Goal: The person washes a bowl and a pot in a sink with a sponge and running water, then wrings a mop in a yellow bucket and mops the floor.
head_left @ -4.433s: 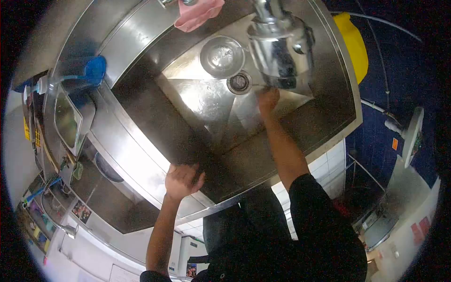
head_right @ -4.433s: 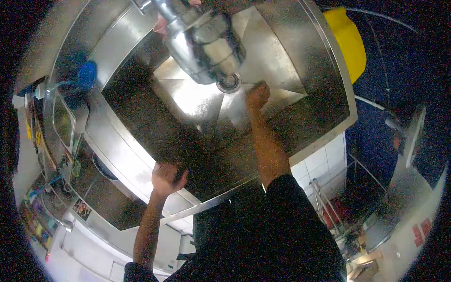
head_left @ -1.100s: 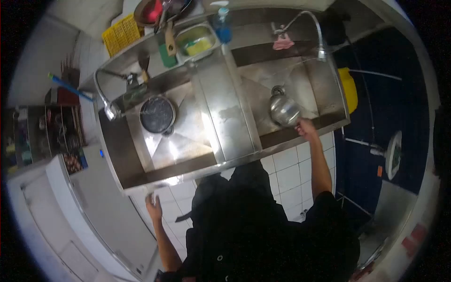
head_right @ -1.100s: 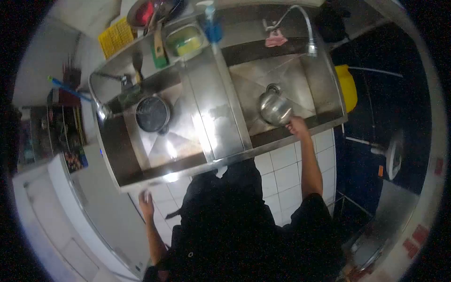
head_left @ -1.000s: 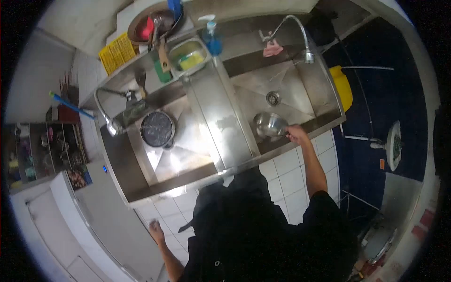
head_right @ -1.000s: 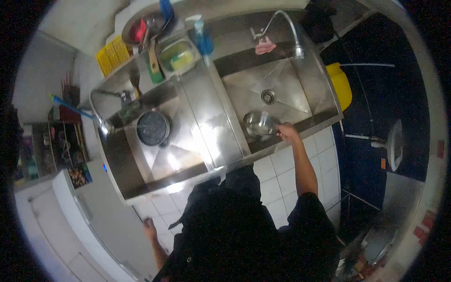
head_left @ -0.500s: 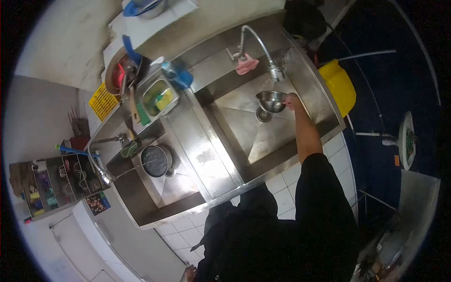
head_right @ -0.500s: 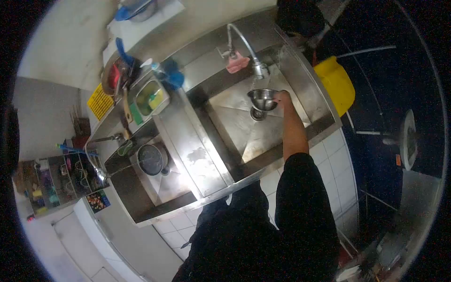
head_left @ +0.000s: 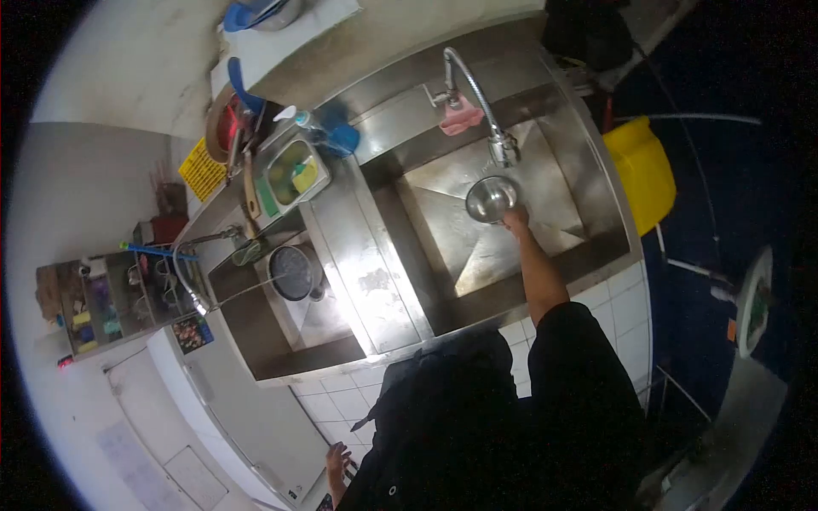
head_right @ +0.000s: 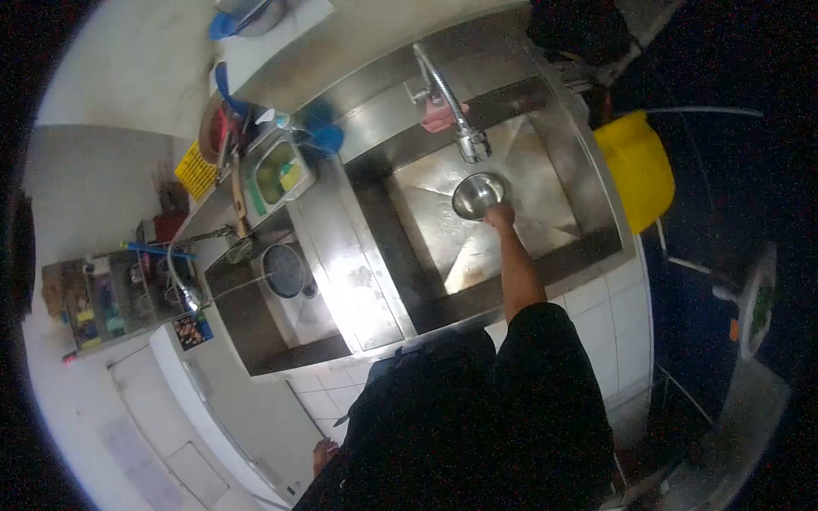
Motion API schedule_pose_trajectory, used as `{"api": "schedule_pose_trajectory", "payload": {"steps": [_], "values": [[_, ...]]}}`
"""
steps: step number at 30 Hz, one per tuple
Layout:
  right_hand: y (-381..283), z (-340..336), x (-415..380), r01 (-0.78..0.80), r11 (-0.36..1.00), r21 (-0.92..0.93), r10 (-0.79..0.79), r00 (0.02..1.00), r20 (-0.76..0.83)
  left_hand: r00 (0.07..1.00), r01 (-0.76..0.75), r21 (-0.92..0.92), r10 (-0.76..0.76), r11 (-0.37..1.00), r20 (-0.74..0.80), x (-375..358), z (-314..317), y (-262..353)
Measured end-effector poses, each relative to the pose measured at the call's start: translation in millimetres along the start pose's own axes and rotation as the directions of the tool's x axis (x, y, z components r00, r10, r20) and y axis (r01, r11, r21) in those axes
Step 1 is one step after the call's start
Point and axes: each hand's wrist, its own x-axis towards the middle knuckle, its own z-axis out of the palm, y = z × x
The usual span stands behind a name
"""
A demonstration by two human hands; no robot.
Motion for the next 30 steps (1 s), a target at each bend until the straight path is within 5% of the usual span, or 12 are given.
{"api": "schedule_pose_trajectory", "payload": {"steps": [3,6,10,16,18,20,21,22,23,25,27,30], "values": [[-2.1,32.5,31.5,0.006,0.969,0.247,0.000,1.000,-0.025,0.994,-0.108,0.131,0.105,0.985,0.032,-39.9,-1.1,15.6],[-20.9,58.9,25.6,-0.084,0.841,0.534,0.049,0.996,0.080,0.996,-0.049,-0.230,0.031,0.972,-0.081,-116.9,22.4,52.2],[-19.1,85.8,26.8,-0.143,0.632,0.762,0.081,0.990,0.119,0.998,0.034,0.229,-0.023,0.973,-0.051,-108.6,8.1,64.7],[-3.3,103.9,53.9,-0.101,0.886,0.453,0.049,0.991,0.126,0.948,0.289,0.015,-0.284,0.957,-0.146,-69.6,-21.2,66.6],[-54.5,80.9,2.1,-0.241,0.524,0.817,-0.116,0.930,0.349,0.973,0.229,0.125,-0.222,0.965,-0.067,-32.5,-37.8,46.7],[-120.5,43.5,-44.9,-0.653,-0.181,0.735,-0.377,0.736,0.562,0.739,-0.662,0.600,0.528,0.450,0.419,14.2,-65.8,12.1],[-144.2,33.3,-49.4,-0.693,-0.213,0.689,-0.453,0.695,0.559,0.793,-0.578,0.682,0.507,0.448,0.338,15.4,-55.6,21.2],[-162.0,24.1,-47.6,-0.946,-0.136,0.294,-0.823,0.273,0.498,0.839,-0.482,0.755,0.484,0.445,0.251,27.1,-41.1,47.0],[-194.0,-3.3,-76.0,-0.863,0.077,0.499,-0.887,0.169,0.430,0.695,-0.597,0.775,0.616,0.209,0.370,16.9,-10.9,107.6],[-203.3,-24.8,-76.1,-0.714,-0.011,0.700,-0.765,0.456,0.454,0.907,-0.362,0.565,0.420,0.742,0.031,-4.8,57.6,226.7],[-183.1,-0.4,-92.7,-0.255,0.674,0.693,-0.518,0.507,0.689,0.813,-0.541,0.358,0.582,0.761,-0.010,-12.2,121.1,315.7],[-111.1,2.4,-125.6,0.449,0.848,-0.280,-0.226,0.786,0.576,0.657,-0.749,0.152,0.693,0.645,0.295,23.0,220.0,427.1]]}}
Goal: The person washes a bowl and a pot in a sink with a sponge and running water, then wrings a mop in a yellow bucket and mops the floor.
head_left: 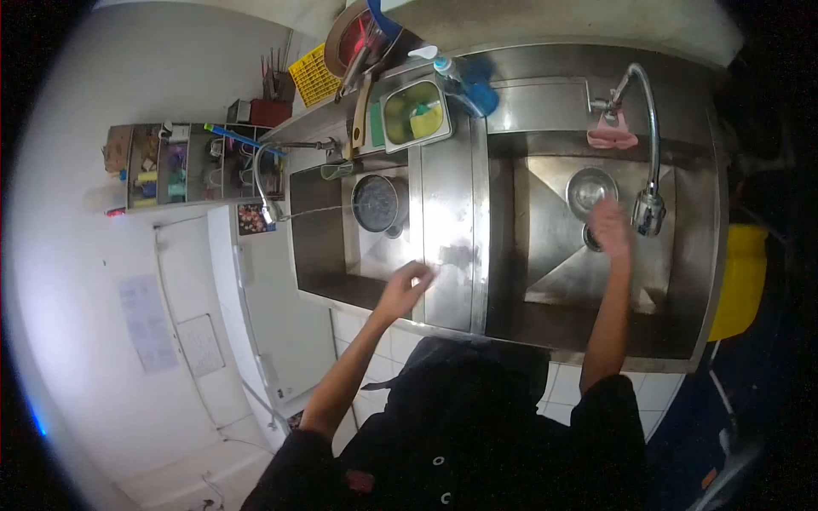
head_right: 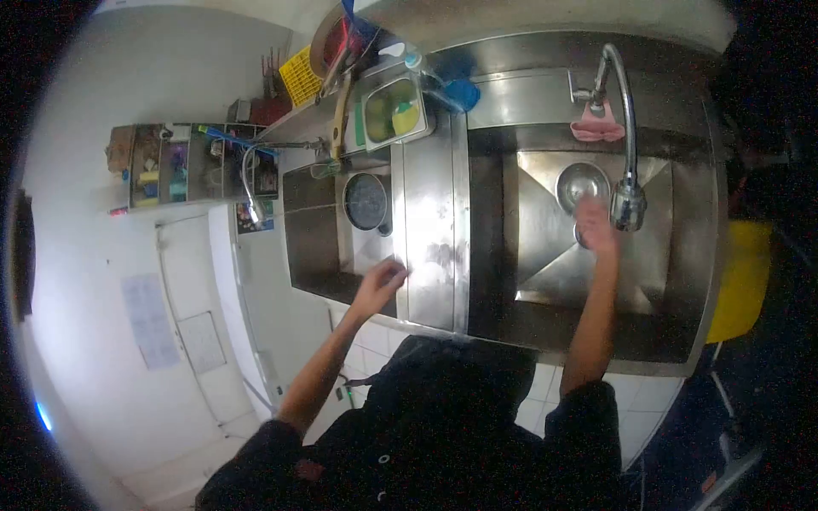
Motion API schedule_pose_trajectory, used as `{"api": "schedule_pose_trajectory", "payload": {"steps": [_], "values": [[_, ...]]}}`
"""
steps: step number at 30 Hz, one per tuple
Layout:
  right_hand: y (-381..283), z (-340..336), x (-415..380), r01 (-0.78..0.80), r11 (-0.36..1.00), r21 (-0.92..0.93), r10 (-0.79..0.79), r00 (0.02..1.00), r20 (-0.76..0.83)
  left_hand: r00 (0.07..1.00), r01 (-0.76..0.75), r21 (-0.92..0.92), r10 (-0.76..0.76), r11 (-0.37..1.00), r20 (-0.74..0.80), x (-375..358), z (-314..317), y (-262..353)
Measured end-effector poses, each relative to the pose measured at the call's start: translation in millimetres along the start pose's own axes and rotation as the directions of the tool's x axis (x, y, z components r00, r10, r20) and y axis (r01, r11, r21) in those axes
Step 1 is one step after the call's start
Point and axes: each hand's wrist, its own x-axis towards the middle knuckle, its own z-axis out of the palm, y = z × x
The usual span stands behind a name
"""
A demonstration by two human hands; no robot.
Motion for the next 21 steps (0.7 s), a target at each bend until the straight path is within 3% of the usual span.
{"api": "schedule_pose_trajectory", "payload": {"steps": [1,3,4,5,6,7,9,10,12,13,15,16,18,19,21], "values": [[12.1,2.8,-3.2,-0.092,0.906,-0.413,0.032,0.988,-0.150,0.963,-0.264,-0.047,0.266,0.963,0.043,47.2,25.8,34.6],[97.9,32.8,13.8,-0.250,0.609,-0.752,-0.001,0.949,-0.316,0.846,-0.526,0.000,0.524,0.850,0.099,139.4,67.8,86.8],[176.6,64.7,25.9,0.077,0.624,-0.778,-0.428,0.867,-0.257,0.831,-0.552,0.037,0.547,0.833,0.097,183.3,86.3,110.5],[150.4,72.5,-1.8,0.090,0.967,-0.239,-0.133,0.977,-0.168,0.899,-0.439,-0.016,0.439,0.899,0.004,218.1,108.7,137.9],[124.6,80.6,-29.2,-0.144,0.924,0.353,0.176,0.982,-0.060,0.883,-0.468,-0.151,0.457,0.871,-0.102,265.1,140.5,145.1],[113.7,84.2,-45.7,-0.296,0.721,0.626,0.310,0.946,0.090,0.829,-0.537,-0.086,0.506,0.839,-0.239,295.9,157.7,167.2],[101.5,89.2,-66.3,-0.135,0.939,0.318,0.171,0.981,-0.090,0.872,-0.398,-0.200,0.300,0.896,-0.387,378.2,213.6,177.0],[98.8,91.8,-72.3,-0.053,0.989,0.138,0.073,0.987,-0.144,0.915,-0.324,-0.288,0.221,0.901,-0.338,401.6,229.8,190.8],[129.3,92.3,-67.9,0.090,0.927,0.365,-0.042,0.990,-0.138,0.973,-0.153,-0.432,0.060,0.889,-0.221,427.4,241.1,210.8],[130.1,94.3,-67.1,0.151,0.865,0.478,-0.092,0.985,-0.145,0.973,-0.134,-0.419,0.039,0.898,-0.227,428.6,236.8,209.6],[119.9,83.3,-69.2,-0.033,0.757,0.653,0.170,0.974,-0.148,0.973,-0.114,-0.392,0.022,0.913,-0.230,428.0,226.6,217.6],[114.0,73.2,-73.0,-0.117,0.680,0.724,0.298,0.946,-0.127,0.953,-0.231,-0.349,0.138,0.908,-0.270,418.8,219.8,219.9],[107.9,53.5,-63.5,-0.164,0.663,0.730,0.328,0.941,-0.087,0.874,-0.443,-0.263,0.347,0.857,-0.342,388.0,208.3,214.4],[111.6,44.9,-58.7,-0.198,0.658,0.726,0.347,0.936,-0.059,0.848,-0.508,-0.225,0.436,0.832,-0.301,371.0,208.0,207.9],[146.6,29.1,-25.7,-0.151,0.741,0.654,0.216,0.976,-0.021,0.774,-0.626,-0.139,0.589,0.767,-0.233,338.8,195.1,195.6]]}}
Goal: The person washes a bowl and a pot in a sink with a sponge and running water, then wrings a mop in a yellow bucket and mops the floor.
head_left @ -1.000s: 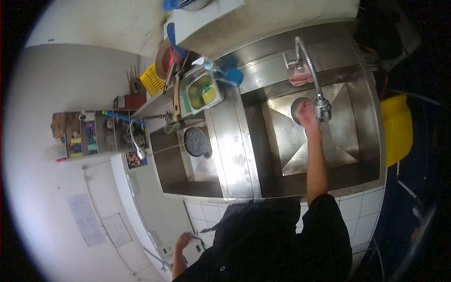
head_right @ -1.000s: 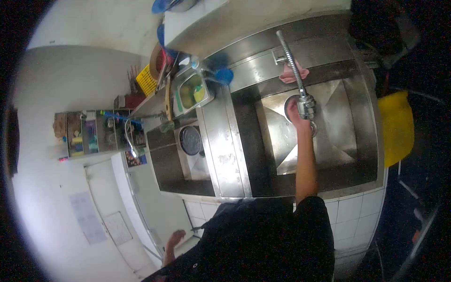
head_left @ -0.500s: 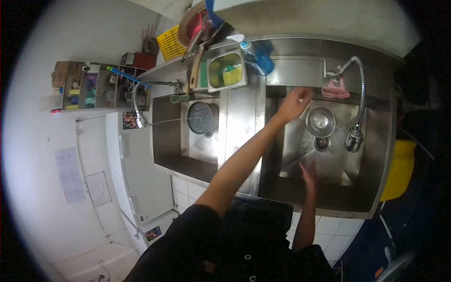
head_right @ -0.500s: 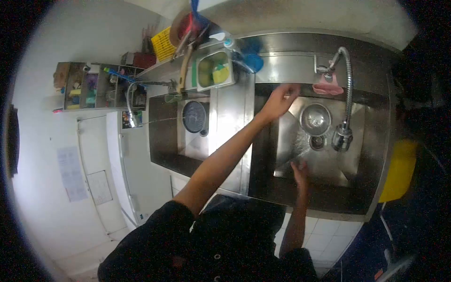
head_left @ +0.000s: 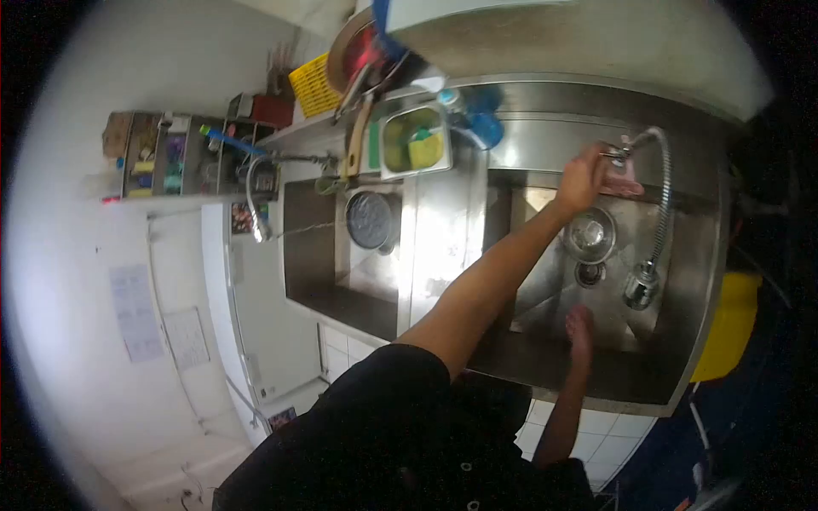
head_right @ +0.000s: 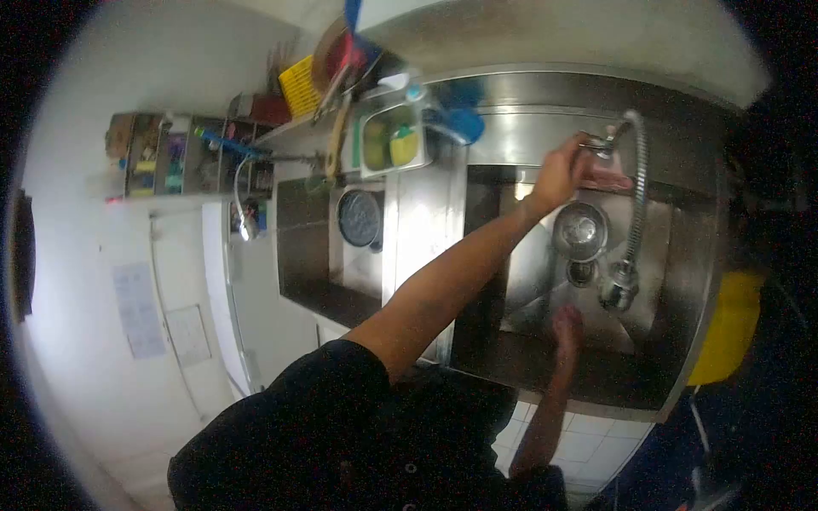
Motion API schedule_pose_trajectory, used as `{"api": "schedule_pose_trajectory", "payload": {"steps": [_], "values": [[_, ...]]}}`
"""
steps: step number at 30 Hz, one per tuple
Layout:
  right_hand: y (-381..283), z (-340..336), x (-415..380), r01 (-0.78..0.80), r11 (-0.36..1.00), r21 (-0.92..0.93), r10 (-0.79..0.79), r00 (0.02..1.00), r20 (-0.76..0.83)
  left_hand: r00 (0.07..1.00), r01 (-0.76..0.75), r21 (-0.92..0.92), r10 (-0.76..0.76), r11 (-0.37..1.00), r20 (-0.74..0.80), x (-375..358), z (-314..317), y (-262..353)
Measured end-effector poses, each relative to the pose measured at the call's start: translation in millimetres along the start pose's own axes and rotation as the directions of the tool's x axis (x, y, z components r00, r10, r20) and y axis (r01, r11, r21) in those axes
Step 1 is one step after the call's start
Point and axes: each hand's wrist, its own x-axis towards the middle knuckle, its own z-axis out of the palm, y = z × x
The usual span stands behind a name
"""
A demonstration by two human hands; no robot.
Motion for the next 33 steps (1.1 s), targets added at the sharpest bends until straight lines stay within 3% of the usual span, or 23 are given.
{"api": "schedule_pose_trajectory", "payload": {"steps": [1,2,3,5,6,8,10,11,14,17,18,21,22,23,24,25,26,28,29,33], "values": [[12.3,-16.4,36.1,0.040,0.998,-0.048,-0.036,0.996,0.076,0.998,-0.052,0.133,0.049,0.990,0.028,-5.5,-10.3,5.3],[1.0,-18.1,56.2,0.039,0.991,0.125,-0.046,0.997,0.056,0.994,-0.107,0.262,0.094,0.959,0.062,-6.3,-17.9,11.1],[-28.0,-5.7,67.5,0.012,0.891,0.454,-0.014,1.000,0.001,0.986,-0.161,0.383,0.131,0.910,0.103,-8.9,-25.1,16.2],[-69.3,6.6,92.1,0.007,0.736,0.677,-0.002,1.000,-0.008,0.984,-0.138,0.402,0.081,0.905,0.157,-28.4,-40.2,40.6],[-74.0,7.2,110.0,-0.010,0.759,0.651,0.001,1.000,0.014,0.981,-0.131,0.406,0.059,0.905,0.186,-43.1,-44.7,51.5],[-75.9,1.0,151.9,-0.036,0.797,0.602,0.004,0.999,0.053,0.976,0.001,0.140,-0.032,0.990,0.215,-91.9,-52.7,57.9],[-47.6,-21.3,223.8,-0.119,0.889,0.441,0.156,0.987,-0.049,0.928,0.161,0.072,-0.175,0.984,0.328,-155.6,-64.2,57.0],[-41.1,-28.1,243.6,-0.167,0.918,0.360,0.222,0.968,-0.116,0.913,0.163,0.024,-0.160,0.986,0.376,-184.8,-84.0,71.4],[-75.7,-1.4,210.7,-0.250,0.967,0.047,0.251,0.910,-0.331,0.863,0.336,0.017,-0.316,0.942,0.394,-277.6,-125.9,79.9],[-55.7,3.9,202.2,-0.171,0.982,-0.083,0.152,0.969,-0.197,0.775,0.558,0.009,-0.524,0.830,0.353,-344.2,-180.7,99.9],[-46.1,5.0,197.1,-0.098,0.994,0.039,0.100,0.994,-0.045,0.754,0.610,0.001,-0.581,0.792,0.307,-362.4,-197.7,100.2],[-44.5,36.6,156.1,-0.008,0.994,0.112,-0.004,0.994,0.105,0.654,0.750,-0.031,-0.734,0.661,0.181,-406.8,-243.3,94.9],[-38.2,47.0,152.3,0.009,0.998,0.060,-0.003,0.996,-0.090,0.689,0.724,-0.089,-0.714,0.684,0.124,-419.2,-257.4,81.0],[-11.6,40.0,167.7,0.182,0.982,-0.056,-0.188,0.976,-0.115,0.720,0.692,-0.153,-0.691,0.706,0.064,-433.2,-269.7,64.3],[26.3,17.9,194.0,0.346,0.920,-0.183,-0.369,0.922,-0.116,0.667,0.711,-0.306,-0.745,0.633,0.007,-441.8,-281.5,52.2],[-5.1,34.6,138.8,0.317,0.921,-0.228,-0.344,0.935,-0.090,0.601,0.702,-0.457,-0.799,0.546,-0.032,-447.7,-293.1,40.2],[-39.9,53.1,79.3,0.290,0.917,-0.275,-0.318,0.946,-0.063,0.539,0.714,-0.497,-0.840,0.494,-0.061,-450.9,-305.0,27.7],[-56.8,72.9,13.1,0.353,0.824,-0.444,-0.471,0.862,-0.188,0.426,0.672,-0.640,-0.902,0.373,-0.078,-438.1,-322.4,12.8],[-64.5,80.9,-12.5,0.371,0.767,-0.524,-0.551,0.800,-0.239,0.444,0.632,-0.683,-0.893,0.367,-0.069,-439.9,-331.0,-4.6],[-107.6,143.0,-131.7,0.490,0.669,-0.559,-0.674,0.717,-0.178,0.489,0.420,-0.882,-0.872,0.212,0.024,-415.9,-354.6,-56.0]]}}
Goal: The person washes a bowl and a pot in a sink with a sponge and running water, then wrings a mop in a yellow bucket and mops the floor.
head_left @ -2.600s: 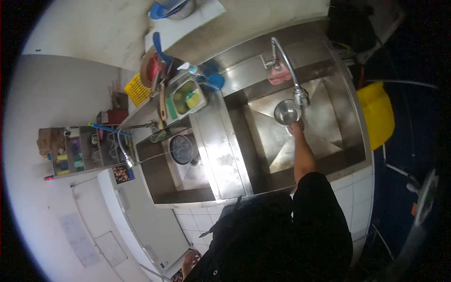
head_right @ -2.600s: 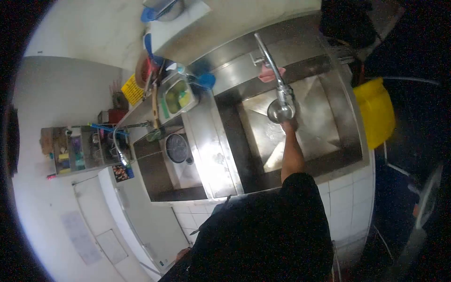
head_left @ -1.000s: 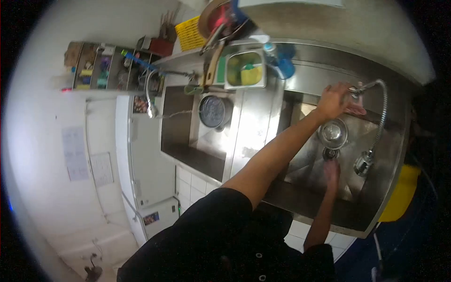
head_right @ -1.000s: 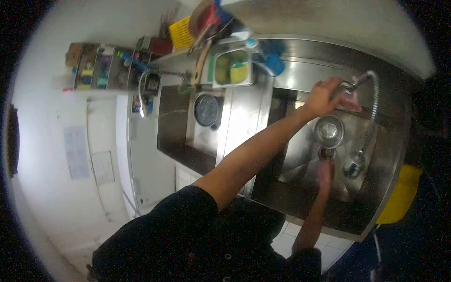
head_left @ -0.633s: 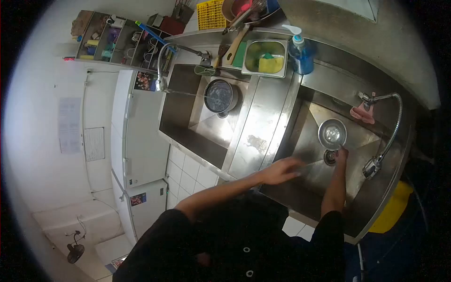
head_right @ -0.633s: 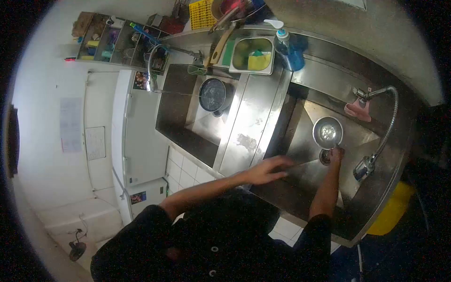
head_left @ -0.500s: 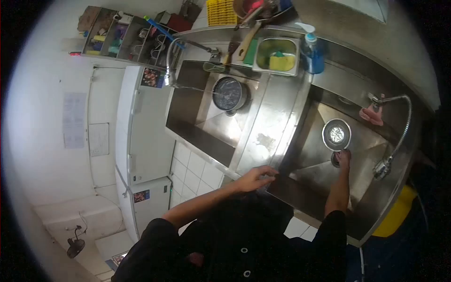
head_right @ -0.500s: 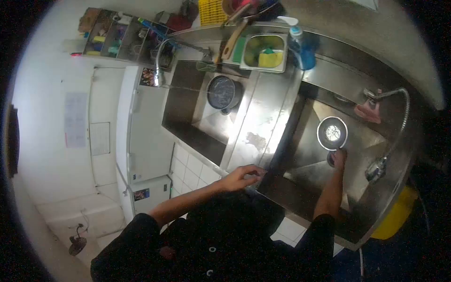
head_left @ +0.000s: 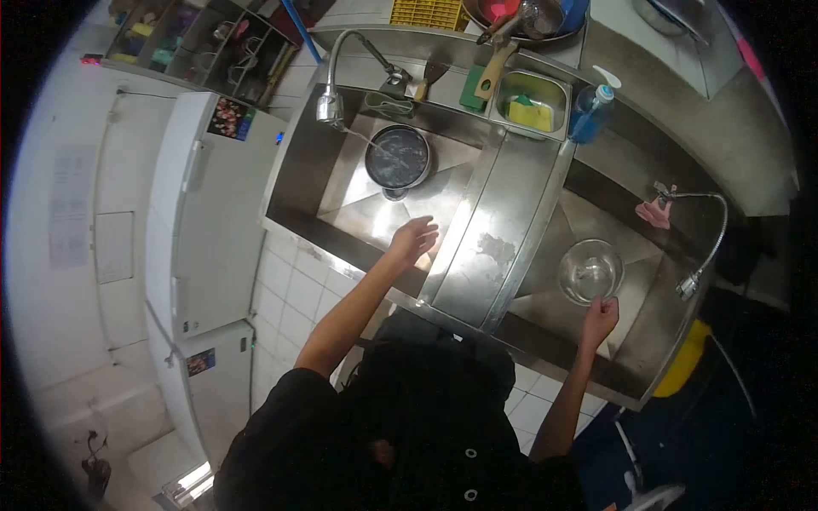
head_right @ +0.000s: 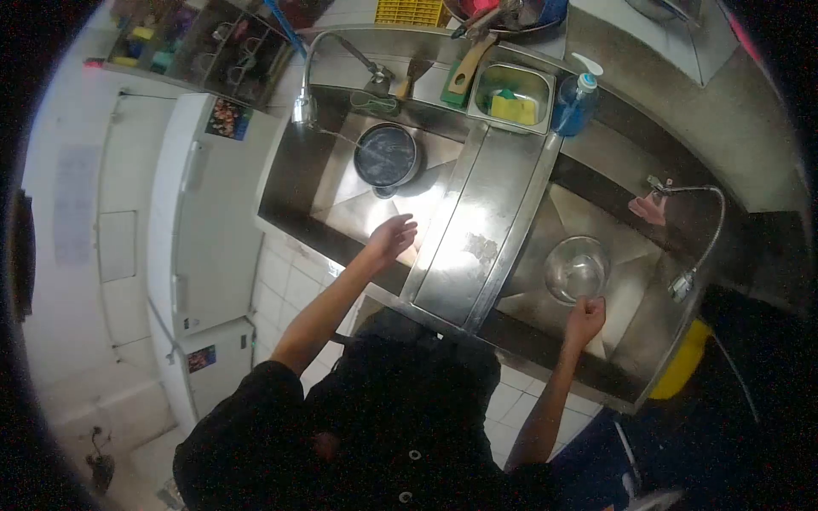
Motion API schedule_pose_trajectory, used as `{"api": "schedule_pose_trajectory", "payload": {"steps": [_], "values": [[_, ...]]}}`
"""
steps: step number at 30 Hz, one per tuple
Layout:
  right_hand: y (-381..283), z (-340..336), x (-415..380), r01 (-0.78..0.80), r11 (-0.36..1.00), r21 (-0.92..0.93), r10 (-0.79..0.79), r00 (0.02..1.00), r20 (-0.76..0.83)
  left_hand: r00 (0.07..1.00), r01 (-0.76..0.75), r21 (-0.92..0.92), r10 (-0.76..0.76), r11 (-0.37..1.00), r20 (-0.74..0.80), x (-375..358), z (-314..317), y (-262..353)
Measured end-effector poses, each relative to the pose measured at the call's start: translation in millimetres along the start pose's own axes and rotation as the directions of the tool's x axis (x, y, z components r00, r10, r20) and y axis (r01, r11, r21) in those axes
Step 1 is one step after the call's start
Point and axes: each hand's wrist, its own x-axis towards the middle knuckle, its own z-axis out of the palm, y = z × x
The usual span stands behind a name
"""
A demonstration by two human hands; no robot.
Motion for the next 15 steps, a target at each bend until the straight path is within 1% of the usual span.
{"api": "schedule_pose_trajectory", "payload": {"steps": [2,4,5,6,7,8,9,11,12,13,15], "values": [[-51.5,10.3,-29.6,0.097,0.993,-0.070,-0.098,0.995,-0.015,0.994,0.056,-0.119,-0.045,0.991,0.096,24.1,2.9,14.8],[-120.1,40.4,-66.3,0.320,0.916,-0.241,-0.330,0.944,-0.001,0.978,0.196,-0.237,-0.173,0.952,0.113,54.2,13.8,24.7],[-149.9,62.1,-84.4,0.284,0.929,-0.237,-0.285,0.958,0.030,0.955,0.276,-0.291,-0.227,0.916,0.189,80.2,10.0,22.3],[-177.8,87.9,-100.0,0.248,0.942,-0.228,-0.240,0.969,0.062,0.949,0.289,-0.269,-0.239,0.919,0.205,86.0,19.6,32.6],[-202.4,113.3,-111.9,0.257,0.935,-0.244,-0.226,0.963,0.147,0.938,0.313,-0.235,-0.261,0.920,0.229,101.1,21.4,38.1],[-240.6,146.3,-130.0,0.365,0.890,-0.274,-0.338,0.930,0.143,0.928,0.330,-0.201,-0.279,0.922,0.246,115.4,22.0,44.2],[-252.4,178.7,-137.5,0.408,0.841,-0.354,-0.353,0.911,0.213,0.937,0.307,-0.183,-0.262,0.934,0.232,117.0,24.9,55.4],[-267.0,250.0,-153.7,0.497,0.784,-0.372,-0.403,0.863,0.303,0.895,0.300,-0.174,-0.214,0.938,0.391,124.6,19.6,76.5],[-273.5,285.3,-163.8,0.575,0.735,-0.359,-0.485,0.816,0.314,0.870,0.287,-0.171,-0.181,0.943,0.459,131.3,11.2,88.0],[-280.4,313.4,-175.9,0.647,0.680,-0.346,-0.563,0.762,0.320,0.916,0.287,-0.143,-0.227,0.947,0.330,139.3,0.5,94.3],[-302.9,350.4,-203.5,0.611,0.695,-0.379,-0.483,0.787,0.383,0.954,0.211,-0.252,-0.143,0.944,0.264,164.1,-31.1,100.9]]}}
